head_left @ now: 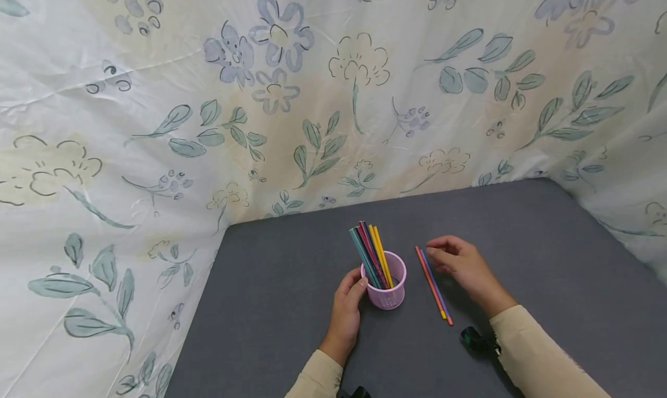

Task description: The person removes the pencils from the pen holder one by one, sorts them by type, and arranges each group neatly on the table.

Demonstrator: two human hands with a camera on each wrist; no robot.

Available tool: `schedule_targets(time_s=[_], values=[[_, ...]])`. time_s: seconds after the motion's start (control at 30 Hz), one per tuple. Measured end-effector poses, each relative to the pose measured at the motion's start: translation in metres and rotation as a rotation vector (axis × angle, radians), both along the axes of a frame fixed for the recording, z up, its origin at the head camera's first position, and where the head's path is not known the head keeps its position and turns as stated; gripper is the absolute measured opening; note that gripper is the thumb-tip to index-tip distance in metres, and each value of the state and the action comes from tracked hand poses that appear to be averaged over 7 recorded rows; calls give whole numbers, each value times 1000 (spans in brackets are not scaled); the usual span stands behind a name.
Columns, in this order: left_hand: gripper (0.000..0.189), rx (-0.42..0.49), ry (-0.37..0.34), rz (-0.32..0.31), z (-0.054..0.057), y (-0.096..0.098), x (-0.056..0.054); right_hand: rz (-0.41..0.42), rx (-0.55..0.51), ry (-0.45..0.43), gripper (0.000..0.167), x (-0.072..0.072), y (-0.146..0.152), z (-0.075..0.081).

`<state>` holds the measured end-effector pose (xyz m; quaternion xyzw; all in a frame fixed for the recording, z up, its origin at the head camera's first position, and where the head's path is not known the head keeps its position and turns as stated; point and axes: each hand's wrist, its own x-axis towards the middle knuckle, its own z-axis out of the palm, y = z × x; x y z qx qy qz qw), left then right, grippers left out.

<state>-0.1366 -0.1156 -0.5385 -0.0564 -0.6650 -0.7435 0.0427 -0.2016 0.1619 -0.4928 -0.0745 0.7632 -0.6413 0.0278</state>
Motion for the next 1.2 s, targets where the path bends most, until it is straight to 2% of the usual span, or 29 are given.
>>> schedule_targets(time_s=[0.4,0.63,0.77,1.2], values=[[38,-3,-3,-7,0,-1,1,48,-3,-23,43,0,-20,8],[38,-6,1,-2,-1,0,1,88,20,-4,35,1,-32,7],[38,-6,-7,8,1,1,1,95,27,11,36,2,-39,9],[37,2,-37,17,7,2,-3,100,45,21,31,-8,-59,13]])
